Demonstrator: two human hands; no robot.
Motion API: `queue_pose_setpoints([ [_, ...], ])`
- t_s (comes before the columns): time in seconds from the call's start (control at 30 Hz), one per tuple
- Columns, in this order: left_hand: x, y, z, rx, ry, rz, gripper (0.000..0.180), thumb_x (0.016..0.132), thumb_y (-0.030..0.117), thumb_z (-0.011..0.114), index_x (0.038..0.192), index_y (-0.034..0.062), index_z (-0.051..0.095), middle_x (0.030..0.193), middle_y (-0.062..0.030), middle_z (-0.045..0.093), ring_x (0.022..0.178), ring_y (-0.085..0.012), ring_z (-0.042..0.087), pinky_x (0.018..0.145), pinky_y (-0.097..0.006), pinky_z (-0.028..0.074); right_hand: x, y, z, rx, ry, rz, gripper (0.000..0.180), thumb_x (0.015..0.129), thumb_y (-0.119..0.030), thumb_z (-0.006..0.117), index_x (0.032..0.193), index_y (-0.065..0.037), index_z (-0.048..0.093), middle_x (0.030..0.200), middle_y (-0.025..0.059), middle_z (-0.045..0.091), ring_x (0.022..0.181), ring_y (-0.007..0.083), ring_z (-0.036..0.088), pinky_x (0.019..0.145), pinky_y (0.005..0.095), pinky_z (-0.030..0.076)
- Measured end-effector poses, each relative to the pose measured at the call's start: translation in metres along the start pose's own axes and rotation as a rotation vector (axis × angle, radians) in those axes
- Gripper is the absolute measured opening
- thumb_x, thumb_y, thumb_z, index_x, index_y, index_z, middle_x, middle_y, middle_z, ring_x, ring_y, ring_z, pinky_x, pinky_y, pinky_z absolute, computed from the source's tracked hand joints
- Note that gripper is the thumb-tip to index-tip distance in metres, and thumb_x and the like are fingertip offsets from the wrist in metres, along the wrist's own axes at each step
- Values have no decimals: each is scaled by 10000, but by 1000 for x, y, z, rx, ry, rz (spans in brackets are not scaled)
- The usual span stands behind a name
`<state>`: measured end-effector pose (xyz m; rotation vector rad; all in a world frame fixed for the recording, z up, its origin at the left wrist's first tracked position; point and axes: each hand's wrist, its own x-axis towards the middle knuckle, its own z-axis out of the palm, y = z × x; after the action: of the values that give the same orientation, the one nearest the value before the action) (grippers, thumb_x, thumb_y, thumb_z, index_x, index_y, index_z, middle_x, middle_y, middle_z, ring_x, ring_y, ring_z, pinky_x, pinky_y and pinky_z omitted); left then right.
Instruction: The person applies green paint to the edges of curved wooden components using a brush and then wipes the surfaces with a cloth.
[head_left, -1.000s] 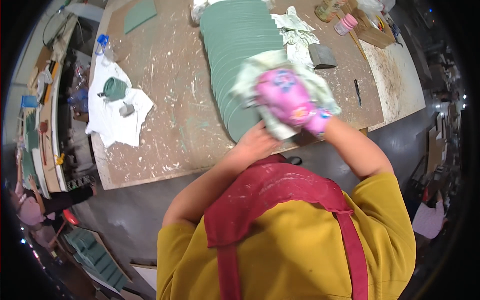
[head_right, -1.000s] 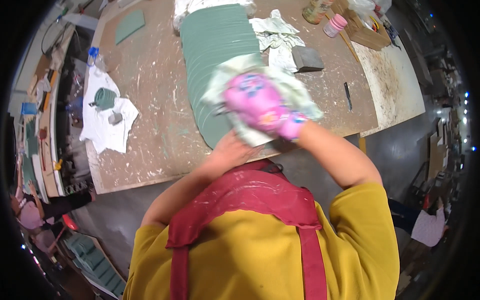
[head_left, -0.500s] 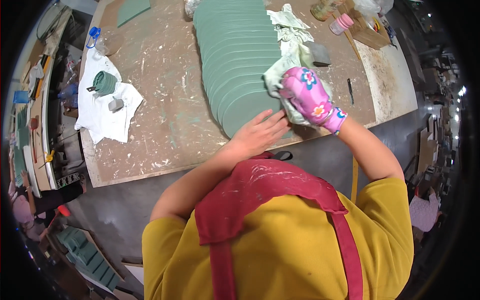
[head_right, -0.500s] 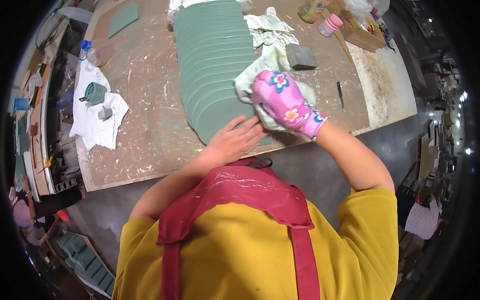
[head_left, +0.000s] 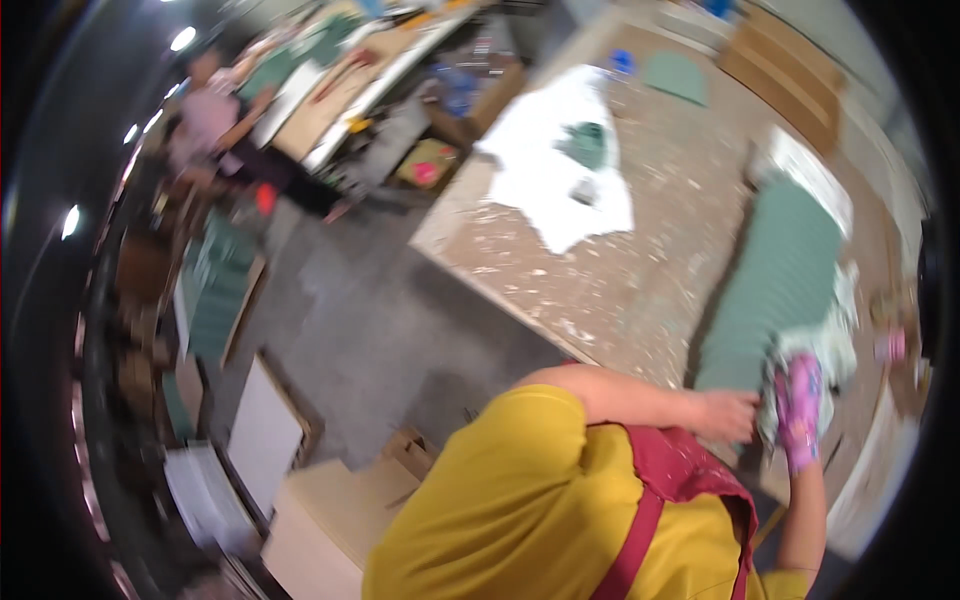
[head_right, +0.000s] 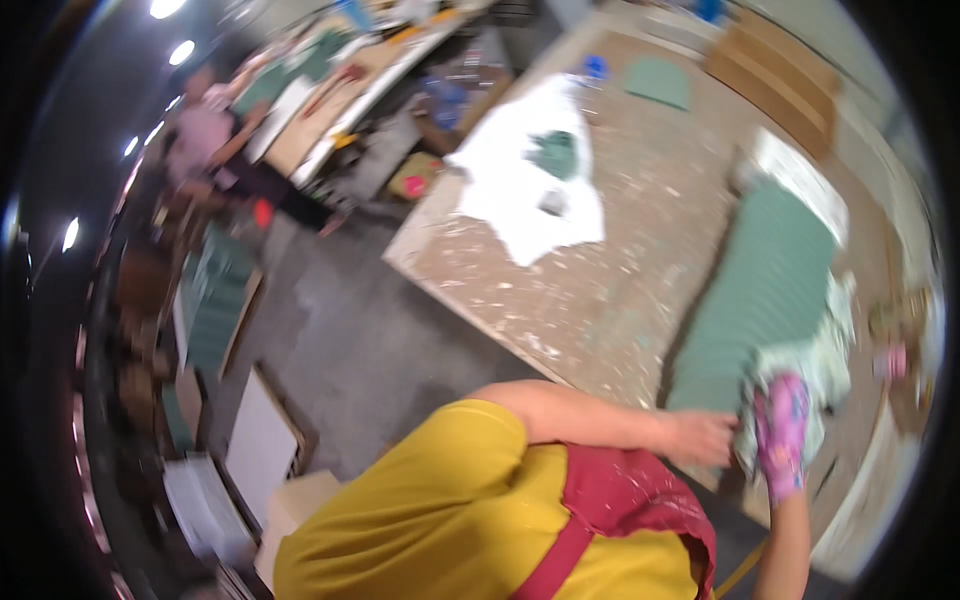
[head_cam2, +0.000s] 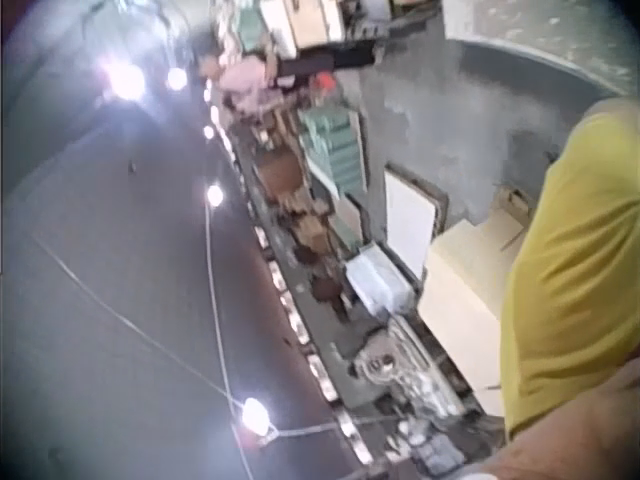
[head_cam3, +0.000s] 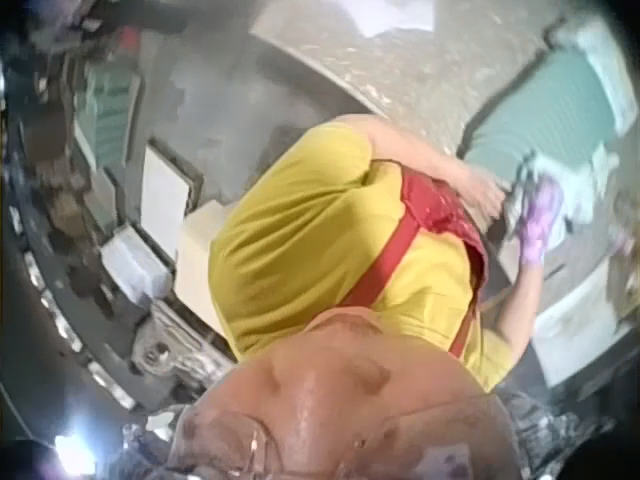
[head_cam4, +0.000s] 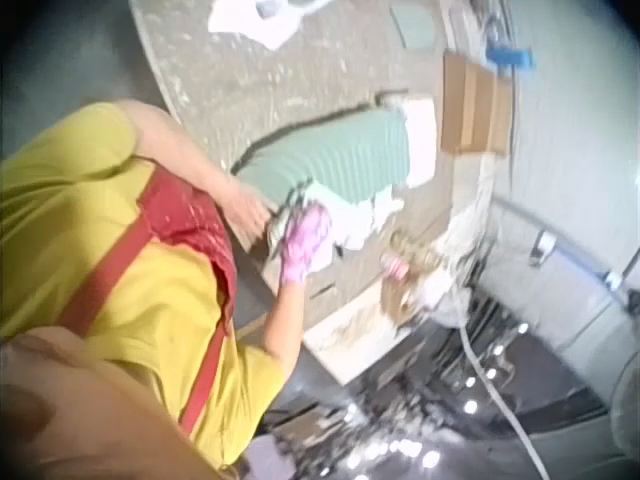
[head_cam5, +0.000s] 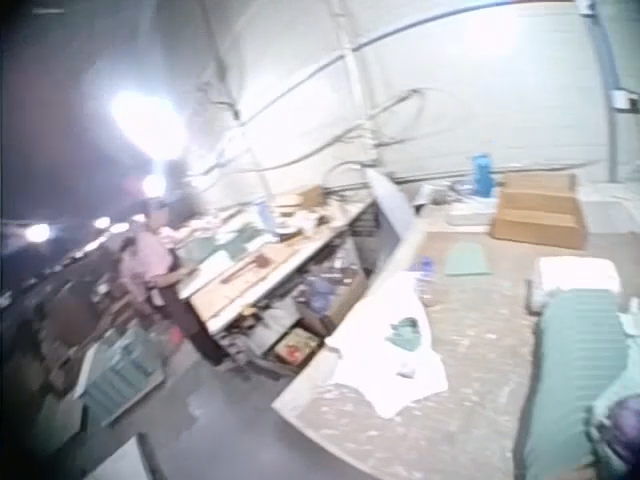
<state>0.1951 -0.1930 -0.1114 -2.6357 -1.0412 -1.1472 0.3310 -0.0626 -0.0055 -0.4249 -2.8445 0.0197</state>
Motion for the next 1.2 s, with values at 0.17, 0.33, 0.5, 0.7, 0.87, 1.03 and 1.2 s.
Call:
queue_pose_setpoints([
  [0.17, 16, 6, -21, 220, -52, 64, 369, 789, 269, 531, 1110, 93, 578, 1169, -71, 565, 1178, -221, 487, 1073, -475, 306, 50, -38, -15, 225, 56, -50, 225, 736, -5, 611, 948, 14, 538, 919, 211, 517, 870, 401, 513, 752, 443, 416],
  [0.33, 21, 1, -21, 80, 51, -80, 429, 893, 188, 437, 1290, 30, 485, 1352, -152, 495, 1230, -309, 487, 1061, -404, 366, 111, -88, -5, 96, -186, -366, 231, 696, -103, 648, 908, -44, 579, 904, 156, 546, 863, 365, 530, 763, 446, 419],
  [0.5, 15, 7, -42, 212, -107, -172, 364, 779, 167, 526, 1137, 164, 586, 1106, -5, 610, 1057, -166, 575, 993, -436, 407, 82, -13, -40, 267, -169, -363, 338, 799, -135, 632, 1114, -30, 569, 1122, 207, 542, 1043, 415, 504, 913, 484, 403],
  [0.7, 15, 25, -44, 294, -27, -290, 360, 821, 179, 511, 1179, 177, 553, 1268, 39, 519, 1177, -135, 511, 1017, -383, 410, 89, -37, 20, 1079, -641, 408, 244, 853, -95, 551, 1082, -31, 603, 944, 137, 570, 835, 305, 574, 774, 358, 482],
  [0.87, 20, 31, -34, -714, -71, -846, 452, 865, 159, 475, 1308, 69, 476, 1427, -77, 422, 1303, -202, 422, 1108, -328, 315, 125, -132, 16, -3, -479, -910, 114, 751, -86, 565, 858, -76, 604, 726, 87, 597, 677, 258, 635, 600, 370, 521],
  [1.03, 16, 24, -36, 394, -108, -182, 422, 841, 173, 489, 1260, 134, 510, 1375, -48, 475, 1285, -171, 434, 1084, -351, 339, 158, -74, -24, 436, -421, -698, 136, 810, -136, 614, 940, -103, 631, 806, 58, 611, 711, 242, 615, 661, 351, 503],
  [1.2, 18, 25, -48, 380, -38, -257, 412, 826, 195, 511, 1235, 149, 513, 1438, -19, 411, 1295, -167, 408, 1070, -381, 334, 129, -15, -30, 424, -337, -409, 311, 842, -180, 607, 1139, -87, 619, 1217, 142, 557, 1132, 332, 547, 959, 398, 441],
])
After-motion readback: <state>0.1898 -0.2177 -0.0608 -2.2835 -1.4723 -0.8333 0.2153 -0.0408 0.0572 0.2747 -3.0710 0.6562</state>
